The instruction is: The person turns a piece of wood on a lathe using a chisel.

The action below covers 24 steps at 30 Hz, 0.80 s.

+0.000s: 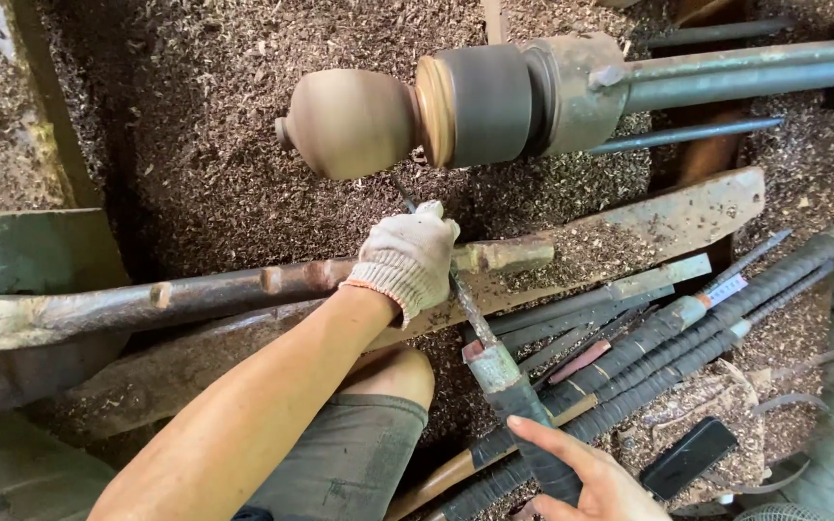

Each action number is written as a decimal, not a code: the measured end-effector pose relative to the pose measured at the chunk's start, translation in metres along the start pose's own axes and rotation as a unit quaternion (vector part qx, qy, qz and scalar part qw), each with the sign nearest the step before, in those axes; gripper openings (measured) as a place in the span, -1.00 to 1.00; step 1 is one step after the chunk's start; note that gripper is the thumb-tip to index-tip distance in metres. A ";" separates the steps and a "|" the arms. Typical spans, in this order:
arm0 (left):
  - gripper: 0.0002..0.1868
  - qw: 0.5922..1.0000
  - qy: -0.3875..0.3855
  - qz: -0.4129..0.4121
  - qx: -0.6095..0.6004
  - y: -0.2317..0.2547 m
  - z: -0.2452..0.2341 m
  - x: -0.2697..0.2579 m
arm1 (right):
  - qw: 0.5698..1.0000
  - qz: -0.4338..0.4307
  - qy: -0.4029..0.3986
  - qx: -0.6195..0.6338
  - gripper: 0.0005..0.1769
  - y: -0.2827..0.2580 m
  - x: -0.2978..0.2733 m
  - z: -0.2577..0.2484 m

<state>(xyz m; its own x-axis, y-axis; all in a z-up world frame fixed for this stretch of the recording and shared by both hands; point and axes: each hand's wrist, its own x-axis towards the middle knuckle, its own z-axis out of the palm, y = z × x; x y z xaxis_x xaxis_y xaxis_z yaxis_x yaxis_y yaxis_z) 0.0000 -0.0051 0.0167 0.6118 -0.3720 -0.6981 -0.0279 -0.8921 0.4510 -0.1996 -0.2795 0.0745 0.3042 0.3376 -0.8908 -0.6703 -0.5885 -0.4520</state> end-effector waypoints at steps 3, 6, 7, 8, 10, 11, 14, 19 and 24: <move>-0.58 1.000 0.012 0.016 0.004 -0.002 0.004 0.002 | 0.996 -0.008 0.016 0.087 -0.08 0.001 0.000 0.013; -0.59 0.999 0.025 0.034 0.018 -0.004 0.007 0.003 | 0.989 0.017 0.031 0.146 -0.09 0.010 0.002 0.022; -0.59 0.999 0.027 0.040 0.022 -0.004 0.008 0.004 | 0.990 0.001 0.031 0.138 -0.11 0.013 0.002 0.024; -0.60 0.998 0.029 0.047 0.026 -0.004 0.008 0.005 | 0.991 -0.015 0.032 0.130 -0.12 0.016 0.003 0.026; -0.61 0.998 0.028 0.049 0.032 -0.004 0.009 0.007 | 0.989 -0.016 0.040 0.141 -0.12 0.016 0.002 0.032; -0.61 0.998 0.027 0.049 0.038 -0.005 0.010 0.008 | 0.987 -0.018 0.047 0.151 -0.13 0.015 0.003 0.035; -0.60 0.997 0.035 0.055 0.033 -0.005 0.009 0.006 | 0.990 -0.023 0.065 0.127 -0.13 0.019 0.005 0.042; -0.57 0.997 0.016 0.059 0.043 -0.005 0.007 0.007 | 0.992 -0.063 0.082 0.079 -0.14 0.034 0.011 0.051; -0.59 0.997 0.030 0.062 0.035 -0.005 0.010 0.008 | 0.988 -0.063 0.087 0.107 -0.13 0.038 0.015 0.059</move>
<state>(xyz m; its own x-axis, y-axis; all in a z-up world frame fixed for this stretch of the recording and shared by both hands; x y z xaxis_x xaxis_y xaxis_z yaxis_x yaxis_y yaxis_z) -0.0026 -0.0059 0.0029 0.6466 -0.4669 -0.6032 -0.1611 -0.8565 0.4903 -0.2609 -0.2533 0.0465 0.4935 0.2561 -0.8312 -0.7423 -0.3741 -0.5559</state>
